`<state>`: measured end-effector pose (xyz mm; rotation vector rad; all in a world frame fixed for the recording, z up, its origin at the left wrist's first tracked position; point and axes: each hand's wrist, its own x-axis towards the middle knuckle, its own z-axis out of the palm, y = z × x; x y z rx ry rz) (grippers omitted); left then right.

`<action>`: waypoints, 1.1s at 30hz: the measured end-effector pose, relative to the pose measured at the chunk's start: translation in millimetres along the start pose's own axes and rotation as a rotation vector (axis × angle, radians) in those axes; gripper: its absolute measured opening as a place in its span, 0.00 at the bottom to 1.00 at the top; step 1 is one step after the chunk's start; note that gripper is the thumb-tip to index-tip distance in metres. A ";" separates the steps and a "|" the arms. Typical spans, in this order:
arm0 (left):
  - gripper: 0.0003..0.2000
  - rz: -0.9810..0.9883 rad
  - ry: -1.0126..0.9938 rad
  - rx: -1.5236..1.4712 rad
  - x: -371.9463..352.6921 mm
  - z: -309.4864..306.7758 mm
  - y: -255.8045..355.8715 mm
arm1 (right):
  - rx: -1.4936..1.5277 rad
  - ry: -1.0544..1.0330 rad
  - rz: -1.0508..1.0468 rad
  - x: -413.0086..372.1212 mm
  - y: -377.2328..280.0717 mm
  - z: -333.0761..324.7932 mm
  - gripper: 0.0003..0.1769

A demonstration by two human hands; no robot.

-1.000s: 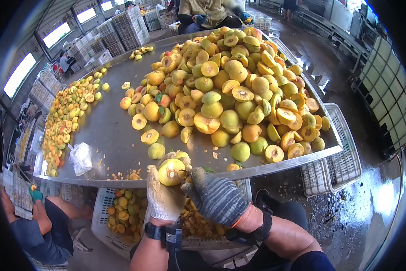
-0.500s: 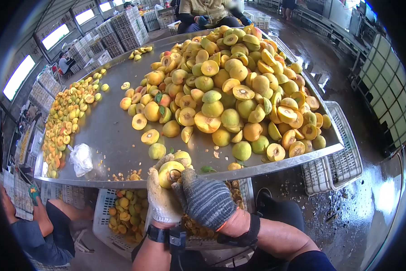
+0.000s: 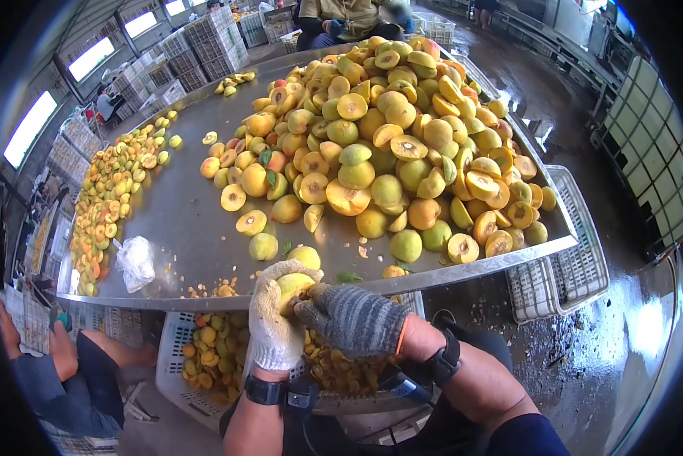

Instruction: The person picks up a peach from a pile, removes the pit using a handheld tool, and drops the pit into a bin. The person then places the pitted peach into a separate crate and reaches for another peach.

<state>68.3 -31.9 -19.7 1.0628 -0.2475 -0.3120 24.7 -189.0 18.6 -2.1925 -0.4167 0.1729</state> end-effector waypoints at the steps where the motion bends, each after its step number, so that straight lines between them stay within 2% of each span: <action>1: 0.23 0.012 0.007 -0.012 -0.4 1.2 -0.5 | -0.041 0.043 -0.180 -2.9 5.3 -2.8 0.18; 2: 0.23 0.022 0.013 -0.021 -1.2 2.4 -0.9 | -0.081 0.088 -0.359 -5.1 10.2 -2.6 0.18; 3: 0.23 0.054 0.037 -0.004 -1.9 4.8 -0.8 | -0.059 0.070 -0.362 -4.3 16.0 1.7 0.21; 5: 0.23 0.128 0.092 0.029 -1.7 10.5 0.5 | -0.100 0.188 -0.301 -5.1 10.8 18.1 0.19; 6: 0.23 0.083 0.103 -0.001 -2.8 10.9 1.4 | -0.116 0.247 -0.265 -3.9 7.1 27.8 0.19; 7: 0.23 0.034 0.116 -0.031 -4.5 11.3 2.1 | 0.124 0.284 0.068 -0.9 -2.8 32.5 0.15; 11: 0.22 -0.143 0.098 0.005 -3.3 1.2 -0.5 | -0.109 0.085 0.028 -0.3 -5.4 12.9 0.14; 14: 0.21 -0.054 0.007 0.195 0.8 -13.7 -8.8 | 0.014 0.010 -0.079 2.3 17.6 8.5 0.15; 15: 0.21 -0.076 0.008 0.215 1.7 -15.6 -9.3 | -0.065 -0.033 -0.118 -1.2 21.6 3.2 0.18; 18: 0.22 -0.137 0.010 0.285 6.2 -15.8 -3.3 | -0.017 -0.236 0.220 9.7 -0.5 -16.4 0.23; 19: 0.22 -0.152 0.005 0.311 8.3 -18.5 -4.6 | -0.127 -0.283 0.117 11.9 1.4 -17.9 0.24; 20: 0.22 -0.164 -0.002 0.337 11.3 -21.4 -5.1 | -0.005 -0.272 0.255 11.6 -1.5 -17.1 0.23; 21: 0.23 -0.148 -0.157 0.569 15.0 -30.4 -0.4 | 0.117 -0.260 0.392 11.3 -7.7 -16.2 0.23; 22: 0.23 -0.128 -0.137 0.521 14.3 -28.5 1.4 | 0.237 -0.246 0.528 11.5 -13.2 -15.7 0.23; 24: 0.23 -0.087 -0.101 0.422 9.9 -18.7 10.2 | 0.112 -0.021 0.277 6.5 18.8 1.7 0.23; 25: 0.24 -0.072 -0.205 0.391 7.6 -15.7 18.4 | 0.049 0.095 0.153 5.2 22.2 3.2 0.24; 28: 0.23 0.252 -0.226 0.722 2.6 -13.5 17.9 | 0.128 0.178 0.131 -1.9 18.2 0.6 0.24; 29: 0.24 0.361 -0.227 0.832 2.0 -13.2 17.8 | 0.095 0.142 0.161 -1.9 13.0 -2.5 0.24; 33: 0.23 0.360 -0.254 0.914 2.5 -19.5 12.2 | 0.035 -0.018 0.230 -2.8 0.2 -13.7 0.24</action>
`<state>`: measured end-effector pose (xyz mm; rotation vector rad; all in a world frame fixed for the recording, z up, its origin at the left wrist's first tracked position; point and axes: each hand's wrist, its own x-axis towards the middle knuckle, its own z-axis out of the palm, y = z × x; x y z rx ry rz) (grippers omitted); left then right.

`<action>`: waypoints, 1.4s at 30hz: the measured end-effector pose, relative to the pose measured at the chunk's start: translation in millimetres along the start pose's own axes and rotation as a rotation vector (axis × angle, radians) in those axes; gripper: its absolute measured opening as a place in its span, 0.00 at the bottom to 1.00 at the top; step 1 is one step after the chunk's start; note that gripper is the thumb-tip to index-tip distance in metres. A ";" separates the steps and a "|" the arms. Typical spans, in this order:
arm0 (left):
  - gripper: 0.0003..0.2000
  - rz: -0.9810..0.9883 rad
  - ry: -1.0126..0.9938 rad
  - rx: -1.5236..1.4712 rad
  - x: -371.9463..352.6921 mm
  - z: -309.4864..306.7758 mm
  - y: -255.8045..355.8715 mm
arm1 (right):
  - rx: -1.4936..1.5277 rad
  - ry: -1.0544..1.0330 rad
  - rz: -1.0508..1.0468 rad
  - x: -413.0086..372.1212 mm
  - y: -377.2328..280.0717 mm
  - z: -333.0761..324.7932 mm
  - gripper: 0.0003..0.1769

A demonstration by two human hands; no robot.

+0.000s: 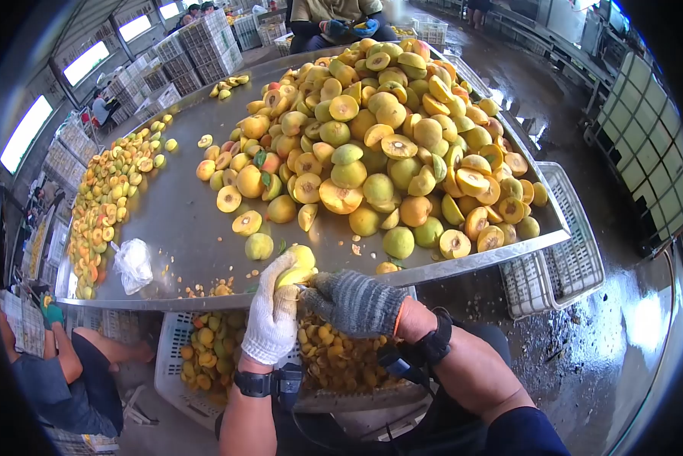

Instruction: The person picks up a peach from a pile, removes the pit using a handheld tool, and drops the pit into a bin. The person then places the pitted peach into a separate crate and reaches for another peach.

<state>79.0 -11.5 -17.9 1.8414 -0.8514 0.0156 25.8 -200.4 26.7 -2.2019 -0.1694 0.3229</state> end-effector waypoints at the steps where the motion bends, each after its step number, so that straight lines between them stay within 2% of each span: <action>1: 0.22 -0.004 -0.045 -0.008 0.4 -4.2 -0.8 | -0.007 -0.036 0.003 -1.2 -0.4 -2.1 0.24; 4: 0.23 0.035 -0.087 -0.001 1.6 -6.1 0.5 | 0.126 -0.036 -0.054 -5.8 6.4 -3.2 0.24; 7: 0.23 0.074 -0.117 -0.029 5.9 -8.1 7.4 | -0.185 0.173 -0.712 -2.3 34.2 4.9 0.22; 9: 0.23 0.077 -0.105 -0.050 5.7 -8.9 7.7 | 0.175 0.020 -0.221 -12.1 19.0 5.3 0.20; 11: 0.23 0.073 -0.060 -0.065 7.0 -3.4 3.8 | 0.192 0.042 -0.034 -13.2 7.2 7.5 0.19; 13: 0.26 0.023 -0.013 -0.096 4.6 1.7 7.3 | -0.103 0.241 -0.145 -16.4 9.3 19.8 0.18; 14: 0.28 0.001 0.006 -0.112 3.6 3.8 8.9 | 0.124 0.183 -0.144 -16.9 5.7 16.8 0.19; 17: 0.30 -0.023 0.017 -0.201 -0.6 5.9 8.0 | 0.474 0.035 -0.136 -12.4 24.3 18.3 0.20; 18: 0.31 -0.072 0.051 -0.295 -1.9 6.8 3.7 | 0.237 0.147 -0.432 -13.3 39.1 25.2 0.20; 20: 0.32 -0.178 0.115 -0.489 -3.8 11.9 -3.0 | 0.078 0.121 -0.462 -15.3 34.8 22.5 0.21; 23: 0.34 -0.205 0.144 -0.487 -5.5 14.5 5.7 | 0.386 -0.067 -0.148 -27.0 18.3 9.7 0.24; 25: 0.36 -0.243 0.135 -0.634 -9.5 11.9 -11.2 | 0.664 -0.256 0.171 -35.2 6.7 -11.9 0.24; 26: 0.36 -0.279 0.133 -0.719 -10.4 9.7 -10.8 | 0.644 -0.204 0.159 -38.0 14.5 -11.7 0.26; 27: 0.36 -0.315 0.129 -0.804 -11.1 6.9 -9.9 | 0.425 -0.154 0.046 -37.1 24.3 -10.4 0.26; 28: 0.30 -0.396 0.102 -1.052 -11.0 0.6 0.4 | 0.206 -0.102 -0.065 -34.3 29.7 -10.0 0.26; 29: 0.30 -0.305 0.080 -0.858 -11.5 -0.9 0.0 | -0.013 -0.049 -0.174 -32.6 32.4 -9.4 0.26; 30: 0.30 -0.215 0.058 -0.665 -12.1 -2.0 -0.7 | 0.013 -0.120 -0.031 -34.4 33.7 -12.0 0.26; 31: 0.29 -0.126 0.035 -0.472 -12.9 -3.4 -1.4 | -0.045 -0.096 -0.028 -31.3 38.3 -9.9 0.26; 32: 0.30 0.339 -0.072 0.214 -0.7 -18.9 6.0 | -0.104 -0.072 -0.023 -26.3 47.9 -5.5 0.26; 33: 0.30 0.252 -0.056 0.141 -2.6 -16.1 5.4 | -0.160 -0.046 -0.016 -23.7 55.2 -1.7 0.27; 34: 0.30 0.167 -0.037 0.071 -3.6 -12.5 6.5 | -0.020 0.056 -0.050 -22.6 55.1 -2.7 0.28; 35: 0.30 0.081 -0.016 0.002 -5.1 -11.2 9.2 | -0.014 0.003 -0.090 -26.6 52.8 -4.3 0.29; 36: 0.32 -0.433 0.070 -0.757 -13.3 -20.1 18.3 | -0.016 -0.053 -0.136 -32.1 46.9 -9.8 0.29; 37: 0.33 -0.368 0.083 -0.844 -12.9 -21.6 14.0 | -0.009 -0.105 -0.180 -35.9 43.9 -12.2 0.30; 39: 0.35 -0.417 0.142 -0.914 -15.6 -23.6 12.9 | -0.125 -0.074 -0.148 -29.4 59.3 0.5 0.30; 42: 0.33 -0.426 0.103 -0.735 -25.7 -42.0 15.6 | -0.175 0.014 -0.072 -24.3 42.6 7.4 0.27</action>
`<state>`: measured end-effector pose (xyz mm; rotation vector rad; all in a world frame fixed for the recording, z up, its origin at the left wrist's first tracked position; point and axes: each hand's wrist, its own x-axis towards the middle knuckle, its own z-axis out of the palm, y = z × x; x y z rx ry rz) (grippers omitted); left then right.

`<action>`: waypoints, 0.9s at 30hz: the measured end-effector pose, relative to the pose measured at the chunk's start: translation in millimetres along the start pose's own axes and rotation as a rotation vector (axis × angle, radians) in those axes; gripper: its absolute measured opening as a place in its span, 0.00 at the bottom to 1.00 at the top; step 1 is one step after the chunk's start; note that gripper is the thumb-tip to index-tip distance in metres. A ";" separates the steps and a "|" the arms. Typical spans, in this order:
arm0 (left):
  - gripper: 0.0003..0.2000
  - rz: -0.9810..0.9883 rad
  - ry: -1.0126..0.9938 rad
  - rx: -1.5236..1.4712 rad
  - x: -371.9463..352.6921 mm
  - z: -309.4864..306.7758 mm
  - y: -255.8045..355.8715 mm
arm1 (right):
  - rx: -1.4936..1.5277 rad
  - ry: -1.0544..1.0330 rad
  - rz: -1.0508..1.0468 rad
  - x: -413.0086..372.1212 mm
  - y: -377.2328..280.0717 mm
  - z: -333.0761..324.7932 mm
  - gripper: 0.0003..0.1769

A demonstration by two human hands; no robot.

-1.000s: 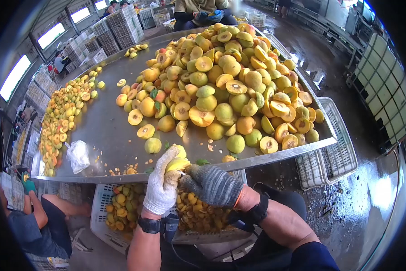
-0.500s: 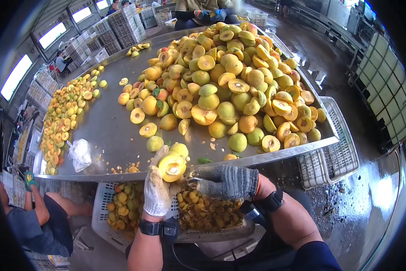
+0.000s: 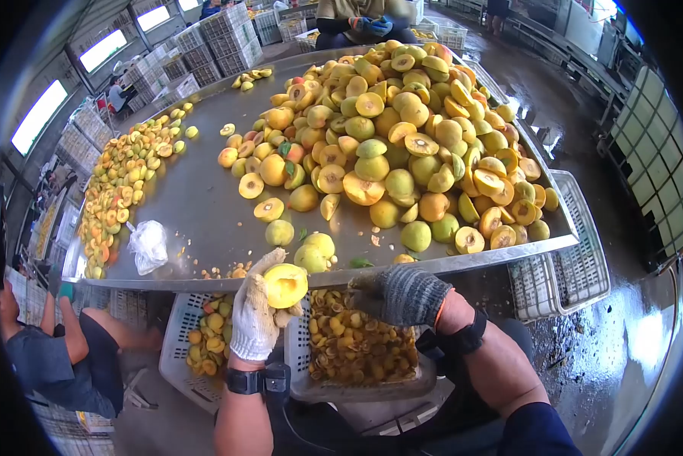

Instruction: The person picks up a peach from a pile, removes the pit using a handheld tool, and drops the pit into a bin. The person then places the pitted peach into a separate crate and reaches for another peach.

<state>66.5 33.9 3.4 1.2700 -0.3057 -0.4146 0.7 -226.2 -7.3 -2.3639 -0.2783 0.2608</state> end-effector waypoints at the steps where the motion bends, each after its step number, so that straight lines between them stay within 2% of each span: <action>1: 0.33 0.036 0.043 0.050 -3.9 -5.0 4.3 | -0.046 0.030 0.006 1.6 -5.2 0.6 0.25; 4: 0.30 0.181 0.142 0.209 -16.0 -39.5 12.9 | -0.128 0.162 0.088 19.5 -29.3 -7.5 0.20; 5: 0.27 0.199 0.165 0.376 -22.8 -51.5 25.1 | -0.138 0.208 0.130 29.2 -38.6 -8.5 0.18; 6: 0.25 0.198 0.180 0.420 -29.7 -72.7 29.4 | -0.116 0.230 0.149 42.8 -46.1 -12.9 0.18; 7: 0.23 0.197 0.195 0.464 -36.3 -89.1 31.6 | -0.169 0.253 0.089 60.3 -46.1 -12.3 0.19; 9: 0.22 0.466 0.471 0.895 -39.8 -94.6 45.1 | -0.276 0.300 -0.028 99.2 -38.3 -4.0 0.22; 10: 0.19 0.474 0.599 0.781 -40.1 -101.2 39.8 | -0.336 0.226 0.005 116.5 -48.2 -4.1 0.23; 11: 0.18 0.454 0.633 0.760 -38.3 -103.6 39.2 | -0.397 0.152 0.037 134.5 -58.2 -2.9 0.25; 12: 0.18 0.431 0.667 0.741 -36.6 -103.2 38.2 | -0.427 0.178 -0.021 155.6 -53.5 5.4 0.28; 13: 0.18 0.405 0.702 0.721 -35.2 -104.3 36.2 | -0.463 0.099 0.037 174.2 -56.8 9.3 0.29; 16: 0.17 0.369 0.667 0.820 -29.9 -106.3 33.1 | -0.588 -0.042 0.094 210.5 -66.4 18.2 0.25; 20: 0.17 0.307 0.609 0.713 -24.2 -100.0 36.8 | -0.644 0.032 0.001 235.8 -53.8 36.0 0.21; 23: 0.17 0.286 0.566 0.727 -21.7 -91.5 41.4 | -0.626 0.015 0.032 238.1 -53.7 32.5 0.20; 26: 0.15 0.340 0.517 0.728 -15.3 -90.2 31.7 | -0.324 0.022 0.034 243.5 -52.5 15.4 0.22; 27: 0.16 0.230 0.498 0.500 -14.9 -86.8 30.7 | 0.107 -0.124 0.198 234.3 -48.4 2.5 0.24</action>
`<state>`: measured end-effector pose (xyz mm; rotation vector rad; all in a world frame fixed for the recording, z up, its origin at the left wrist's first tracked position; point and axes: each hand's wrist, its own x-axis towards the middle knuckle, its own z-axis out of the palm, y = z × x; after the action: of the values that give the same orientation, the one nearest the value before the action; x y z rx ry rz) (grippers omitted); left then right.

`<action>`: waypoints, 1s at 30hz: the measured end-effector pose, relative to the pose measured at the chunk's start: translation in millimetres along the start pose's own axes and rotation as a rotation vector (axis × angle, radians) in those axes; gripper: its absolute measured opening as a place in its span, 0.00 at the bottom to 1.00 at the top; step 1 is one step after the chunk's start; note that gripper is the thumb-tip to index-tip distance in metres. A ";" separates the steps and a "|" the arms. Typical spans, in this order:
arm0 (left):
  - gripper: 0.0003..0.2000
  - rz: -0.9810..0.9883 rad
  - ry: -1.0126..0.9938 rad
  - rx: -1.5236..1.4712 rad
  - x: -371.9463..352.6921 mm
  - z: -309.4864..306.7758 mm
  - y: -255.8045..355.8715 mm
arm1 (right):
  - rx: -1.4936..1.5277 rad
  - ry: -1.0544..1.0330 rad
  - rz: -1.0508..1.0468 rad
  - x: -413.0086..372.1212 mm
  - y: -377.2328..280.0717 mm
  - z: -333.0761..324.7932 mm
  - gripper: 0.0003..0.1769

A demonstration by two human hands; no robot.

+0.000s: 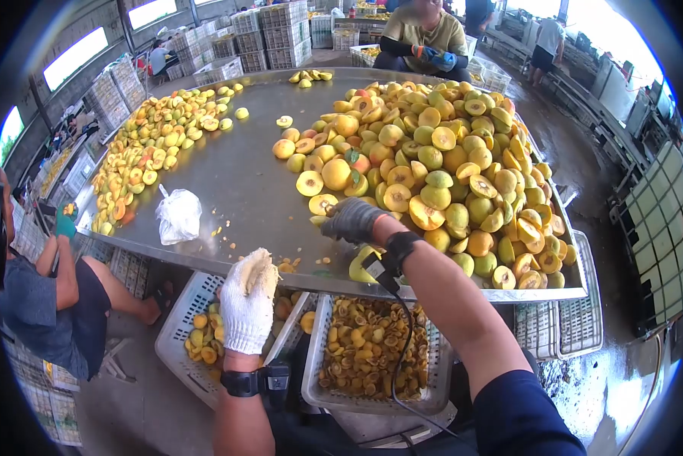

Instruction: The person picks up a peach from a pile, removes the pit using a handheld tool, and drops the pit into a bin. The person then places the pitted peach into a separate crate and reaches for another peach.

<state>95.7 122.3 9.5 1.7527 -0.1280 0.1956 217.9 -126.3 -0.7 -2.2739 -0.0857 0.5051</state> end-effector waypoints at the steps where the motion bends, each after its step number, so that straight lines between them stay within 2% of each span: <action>1: 0.17 -0.154 -0.036 -0.198 -1.4 4.9 6.1 | 0.280 -0.100 0.016 -20.3 -2.0 -8.8 0.20; 2: 0.18 -0.307 -0.075 -0.397 -1.5 10.5 11.0 | 0.560 -0.196 0.031 -41.5 -3.4 -14.6 0.16; 3: 0.24 -0.323 -0.152 -0.494 -2.6 18.2 5.4 | 0.590 -0.287 -0.178 -62.3 -7.6 -18.6 0.13; 4: 0.26 -0.381 -0.281 -0.684 -4.2 25.6 8.8 | 0.551 -0.310 -0.238 -77.5 -5.5 -19.9 0.15; 6: 0.31 -0.500 -0.548 -1.056 -9.6 43.5 16.4 | 0.514 -0.219 -0.221 -111.0 -11.1 -18.3 0.17; 7: 0.36 -0.505 -0.628 -1.120 -13.1 56.8 14.1 | 0.442 -0.206 -0.224 -121.9 -7.1 -18.0 0.21; 8: 0.36 -0.541 -0.589 -1.085 -18.0 69.5 11.8 | 0.392 -0.148 -0.131 -136.4 -4.3 -18.4 0.23; 10: 0.36 -0.607 -0.513 -1.011 -26.4 91.5 10.2 | 0.361 -0.002 -0.093 -152.3 12.8 -17.5 0.28; 11: 0.33 -0.607 -0.496 -1.040 -28.5 97.9 13.4 | 0.450 0.199 0.010 -165.3 12.5 -11.4 0.26; 12: 0.32 -0.613 -0.471 -1.051 -29.0 103.6 15.2 | 0.559 0.323 0.019 -173.2 19.7 -8.8 0.23; 14: 0.30 -0.621 -0.412 -1.069 -27.8 113.5 17.2 | 0.898 0.314 0.027 -189.0 45.5 -5.0 0.21; 15: 0.27 -0.627 -0.397 -1.108 -27.3 117.2 20.0 | 0.904 0.240 0.048 -199.2 56.0 -4.7 0.20; 18: 0.25 -0.603 -0.416 -1.030 -27.1 126.1 17.7 | 0.915 0.268 -0.071 -215.2 66.8 10.3 0.20; 19: 0.25 -0.610 -0.425 -1.001 -26.6 129.0 15.3 | 0.705 0.292 -0.046 -222.4 60.7 7.6 0.20; 22: 0.25 -0.587 -0.423 -0.944 -25.5 138.3 14.2 | 0.040 0.527 -0.370 -219.7 68.5 14.6 0.21; 23: 0.25 -0.559 -0.410 -0.939 -28.4 142.4 19.6 | 0.058 0.492 -0.270 -225.7 55.4 12.8 0.22; 26: 0.26 -0.523 -0.406 -0.907 -31.7 150.0 17.2 | -0.026 0.551 -0.262 -230.1 43.2 17.3 0.20; 30: 0.27 -0.456 -0.379 -0.871 -33.8 160.2 15.9 | -0.013 0.450 -0.103 -229.8 33.8 14.2 0.16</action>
<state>69.2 -38.8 -11.1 0.8906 -0.0660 -0.4714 -1.8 -189.6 42.1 -2.3264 0.0208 -0.0673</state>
